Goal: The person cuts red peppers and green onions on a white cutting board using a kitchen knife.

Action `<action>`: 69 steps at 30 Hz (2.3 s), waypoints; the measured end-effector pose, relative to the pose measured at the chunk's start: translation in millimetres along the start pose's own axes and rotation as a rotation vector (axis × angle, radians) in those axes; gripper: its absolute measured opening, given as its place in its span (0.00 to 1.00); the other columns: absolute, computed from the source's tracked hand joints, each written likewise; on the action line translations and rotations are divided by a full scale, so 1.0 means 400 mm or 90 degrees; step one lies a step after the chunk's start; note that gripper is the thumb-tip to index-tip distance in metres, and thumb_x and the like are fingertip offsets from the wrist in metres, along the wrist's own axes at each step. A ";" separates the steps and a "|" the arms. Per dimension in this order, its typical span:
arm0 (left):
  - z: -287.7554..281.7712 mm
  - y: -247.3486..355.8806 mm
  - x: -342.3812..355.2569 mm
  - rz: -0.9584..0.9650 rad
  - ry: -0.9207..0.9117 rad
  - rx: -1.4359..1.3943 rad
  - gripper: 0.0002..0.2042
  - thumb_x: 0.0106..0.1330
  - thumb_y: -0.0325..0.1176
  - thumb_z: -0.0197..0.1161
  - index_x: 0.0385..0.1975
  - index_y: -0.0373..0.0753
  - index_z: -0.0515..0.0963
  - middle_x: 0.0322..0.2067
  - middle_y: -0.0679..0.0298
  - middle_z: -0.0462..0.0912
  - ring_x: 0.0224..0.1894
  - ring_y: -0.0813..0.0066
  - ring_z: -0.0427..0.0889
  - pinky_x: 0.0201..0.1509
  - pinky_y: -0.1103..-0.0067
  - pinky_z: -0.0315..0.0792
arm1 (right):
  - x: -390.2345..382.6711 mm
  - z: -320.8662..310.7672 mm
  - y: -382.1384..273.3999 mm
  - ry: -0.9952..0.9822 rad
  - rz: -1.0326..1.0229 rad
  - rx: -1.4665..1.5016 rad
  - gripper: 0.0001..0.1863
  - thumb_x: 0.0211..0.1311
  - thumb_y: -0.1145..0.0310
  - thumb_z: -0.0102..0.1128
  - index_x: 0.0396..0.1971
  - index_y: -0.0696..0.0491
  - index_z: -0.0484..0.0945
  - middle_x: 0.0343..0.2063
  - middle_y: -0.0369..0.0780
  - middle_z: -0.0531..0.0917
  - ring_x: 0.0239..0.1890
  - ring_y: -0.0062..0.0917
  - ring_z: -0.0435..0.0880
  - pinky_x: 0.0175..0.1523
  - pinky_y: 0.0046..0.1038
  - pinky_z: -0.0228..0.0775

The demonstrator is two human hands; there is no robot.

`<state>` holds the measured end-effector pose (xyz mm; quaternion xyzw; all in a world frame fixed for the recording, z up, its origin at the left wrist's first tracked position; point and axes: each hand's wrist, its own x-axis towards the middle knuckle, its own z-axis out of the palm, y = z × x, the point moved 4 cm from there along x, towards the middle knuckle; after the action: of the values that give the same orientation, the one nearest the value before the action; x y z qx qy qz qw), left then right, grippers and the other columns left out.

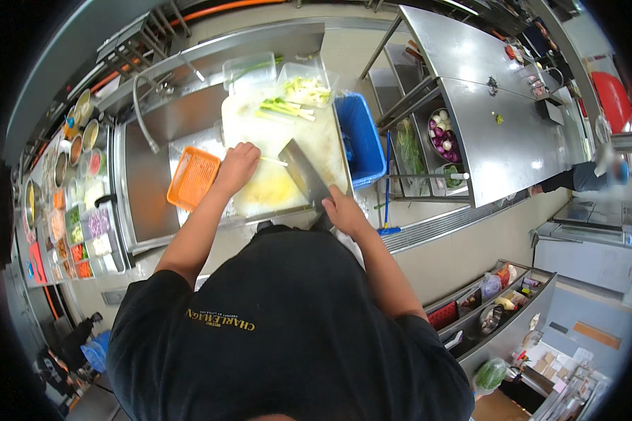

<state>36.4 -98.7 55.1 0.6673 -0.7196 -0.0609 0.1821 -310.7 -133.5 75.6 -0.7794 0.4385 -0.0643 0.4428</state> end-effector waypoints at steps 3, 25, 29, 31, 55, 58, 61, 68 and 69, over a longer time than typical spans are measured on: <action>0.039 0.020 -0.058 0.020 0.040 -0.040 0.07 0.67 0.28 0.71 0.42 0.40 0.81 0.45 0.59 0.83 0.54 0.55 0.81 0.57 0.60 0.77 | 0.018 -0.003 -0.017 0.001 -0.020 -0.031 0.14 0.82 0.63 0.58 0.52 0.58 0.71 0.39 0.62 0.90 0.46 0.66 0.87 0.51 0.60 0.78; 0.064 0.069 -0.143 0.087 0.124 -0.103 0.09 0.64 0.28 0.72 0.44 0.42 0.86 0.45 0.68 0.84 0.54 0.66 0.81 0.61 0.65 0.70 | 0.136 0.126 -0.266 -0.052 -0.133 -0.392 0.09 0.84 0.65 0.52 0.51 0.55 0.68 0.31 0.55 0.89 0.36 0.57 0.90 0.41 0.60 0.79; 0.073 0.064 -0.139 0.066 0.081 -0.103 0.09 0.65 0.29 0.71 0.44 0.43 0.87 0.44 0.68 0.83 0.56 0.66 0.80 0.62 0.63 0.70 | 0.152 0.130 -0.267 -0.067 -0.121 -0.404 0.09 0.83 0.66 0.51 0.50 0.56 0.68 0.29 0.56 0.89 0.35 0.58 0.90 0.41 0.60 0.79; 0.065 0.063 -0.138 0.083 0.128 -0.099 0.09 0.66 0.29 0.71 0.44 0.43 0.87 0.44 0.68 0.83 0.56 0.66 0.80 0.61 0.63 0.71 | 0.151 0.130 -0.274 -0.069 -0.127 -0.387 0.09 0.83 0.66 0.51 0.50 0.56 0.67 0.29 0.56 0.88 0.35 0.59 0.90 0.41 0.60 0.79; 0.071 0.034 -0.143 0.138 0.130 -0.129 0.09 0.63 0.27 0.71 0.43 0.40 0.86 0.42 0.66 0.83 0.53 0.62 0.82 0.57 0.65 0.77 | 0.193 0.213 -0.259 -0.047 -0.073 -0.321 0.11 0.85 0.64 0.53 0.51 0.56 0.67 0.31 0.58 0.88 0.38 0.60 0.90 0.44 0.60 0.78; 0.055 0.027 -0.142 0.133 0.152 -0.150 0.09 0.63 0.26 0.71 0.43 0.39 0.86 0.42 0.64 0.84 0.52 0.60 0.82 0.57 0.65 0.79 | 0.194 0.204 -0.261 -0.037 -0.106 -0.289 0.12 0.85 0.63 0.53 0.51 0.56 0.66 0.31 0.59 0.88 0.39 0.61 0.89 0.45 0.62 0.77; 0.044 0.015 -0.142 0.092 0.148 -0.169 0.09 0.63 0.25 0.70 0.43 0.37 0.86 0.43 0.62 0.84 0.51 0.58 0.83 0.59 0.66 0.80 | 0.186 0.164 -0.264 -0.038 -0.113 -0.260 0.12 0.85 0.62 0.53 0.52 0.55 0.66 0.32 0.59 0.88 0.39 0.62 0.89 0.45 0.63 0.76; 0.075 0.023 -0.148 0.065 0.100 -0.176 0.09 0.65 0.25 0.69 0.44 0.37 0.87 0.45 0.60 0.86 0.53 0.58 0.86 0.59 0.67 0.83 | 0.151 0.106 -0.310 -0.080 -0.107 -0.336 0.11 0.84 0.64 0.52 0.52 0.56 0.67 0.31 0.58 0.88 0.39 0.62 0.89 0.45 0.62 0.78; 0.079 0.024 -0.148 0.066 0.099 -0.166 0.08 0.66 0.25 0.67 0.43 0.37 0.87 0.44 0.61 0.86 0.54 0.59 0.86 0.59 0.67 0.83 | 0.148 0.104 -0.319 -0.088 -0.129 -0.349 0.10 0.84 0.65 0.52 0.52 0.56 0.67 0.30 0.58 0.88 0.38 0.62 0.89 0.44 0.61 0.78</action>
<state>19.2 -44.5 18.2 0.6025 -0.7230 -0.0925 0.3251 -174.7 -122.5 128.9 -0.9122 0.3283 0.0658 0.2360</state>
